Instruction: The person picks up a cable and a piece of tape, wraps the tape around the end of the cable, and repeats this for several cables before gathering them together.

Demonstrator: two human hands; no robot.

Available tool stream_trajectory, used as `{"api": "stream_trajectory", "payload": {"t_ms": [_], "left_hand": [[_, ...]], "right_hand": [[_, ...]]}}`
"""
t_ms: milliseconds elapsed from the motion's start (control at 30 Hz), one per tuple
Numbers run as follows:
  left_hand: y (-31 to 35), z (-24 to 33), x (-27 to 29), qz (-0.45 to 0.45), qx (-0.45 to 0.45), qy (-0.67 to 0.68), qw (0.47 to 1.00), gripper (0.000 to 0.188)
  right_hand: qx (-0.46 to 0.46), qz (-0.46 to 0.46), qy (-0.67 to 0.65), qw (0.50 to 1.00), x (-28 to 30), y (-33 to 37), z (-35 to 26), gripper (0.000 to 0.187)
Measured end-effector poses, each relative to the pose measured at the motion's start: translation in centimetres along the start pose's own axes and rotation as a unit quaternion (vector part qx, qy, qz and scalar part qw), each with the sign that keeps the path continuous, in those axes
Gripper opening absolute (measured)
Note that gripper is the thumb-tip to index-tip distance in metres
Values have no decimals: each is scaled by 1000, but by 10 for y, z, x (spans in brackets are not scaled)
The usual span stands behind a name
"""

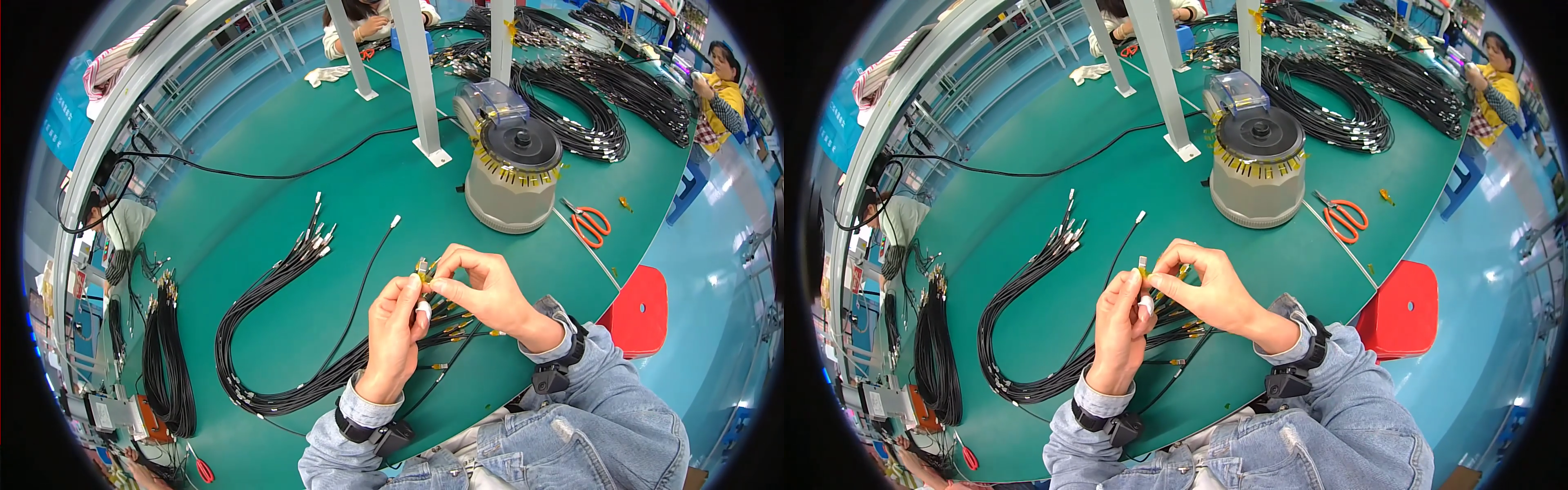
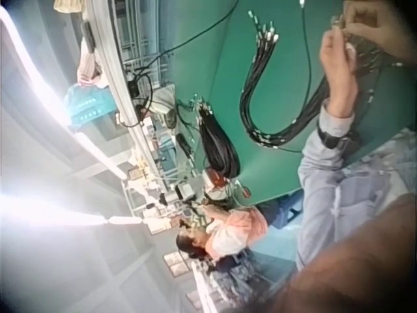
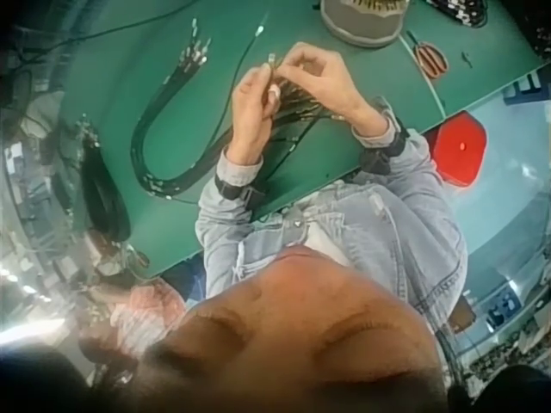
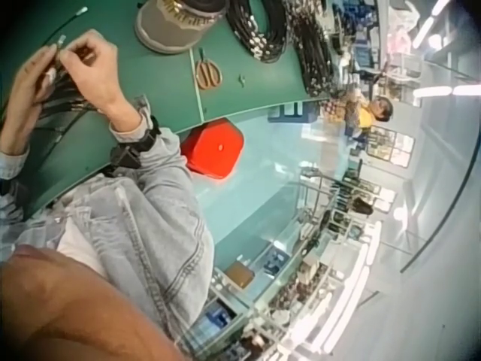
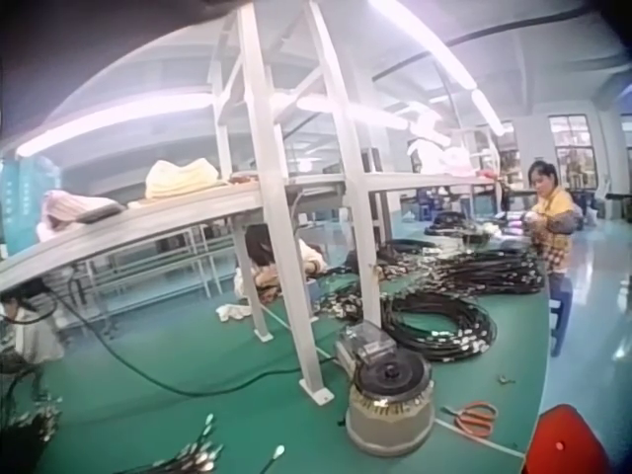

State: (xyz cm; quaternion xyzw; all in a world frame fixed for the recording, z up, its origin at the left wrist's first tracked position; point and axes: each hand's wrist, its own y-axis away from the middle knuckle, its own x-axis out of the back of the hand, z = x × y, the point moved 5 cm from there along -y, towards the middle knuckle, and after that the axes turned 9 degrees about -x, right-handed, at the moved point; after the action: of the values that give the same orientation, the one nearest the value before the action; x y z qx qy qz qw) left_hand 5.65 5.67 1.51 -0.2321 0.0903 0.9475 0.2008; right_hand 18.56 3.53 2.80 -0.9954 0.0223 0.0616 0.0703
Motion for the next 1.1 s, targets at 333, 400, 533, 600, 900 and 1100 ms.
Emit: {"api": "stream_trajectory", "payload": {"t_ms": [333, 400, 533, 600, 900, 1100], "left_hand": [[1, 0, -2, 29, -19, -13, 999, 19], [2, 2, -2, 23, -13, 0, 1000, 19], [2, 1, -2, 10, -14, 2, 1000, 20], [2, 1, -1, 5, -15, -1, 1000, 20], [2, 1, -2, -24, 23, 18, 999, 19], [2, 8, -4, 24, -53, -76, 995, 16]], "right_hand": [[80, 41, 108, 990, -1, 4, -10, 9], [31, 41, 53, 997, 0, 3, -6, 9], [-10, 29, 9, 999, 2, 1, 1, 9], [-17, 25, 5, 1000, 3, 0, 4, 9], [-49, 7, -25, 998, 5, -3, 10, 12], [-68, -5, 6, 998, 9, -3, 9, 11]]}}
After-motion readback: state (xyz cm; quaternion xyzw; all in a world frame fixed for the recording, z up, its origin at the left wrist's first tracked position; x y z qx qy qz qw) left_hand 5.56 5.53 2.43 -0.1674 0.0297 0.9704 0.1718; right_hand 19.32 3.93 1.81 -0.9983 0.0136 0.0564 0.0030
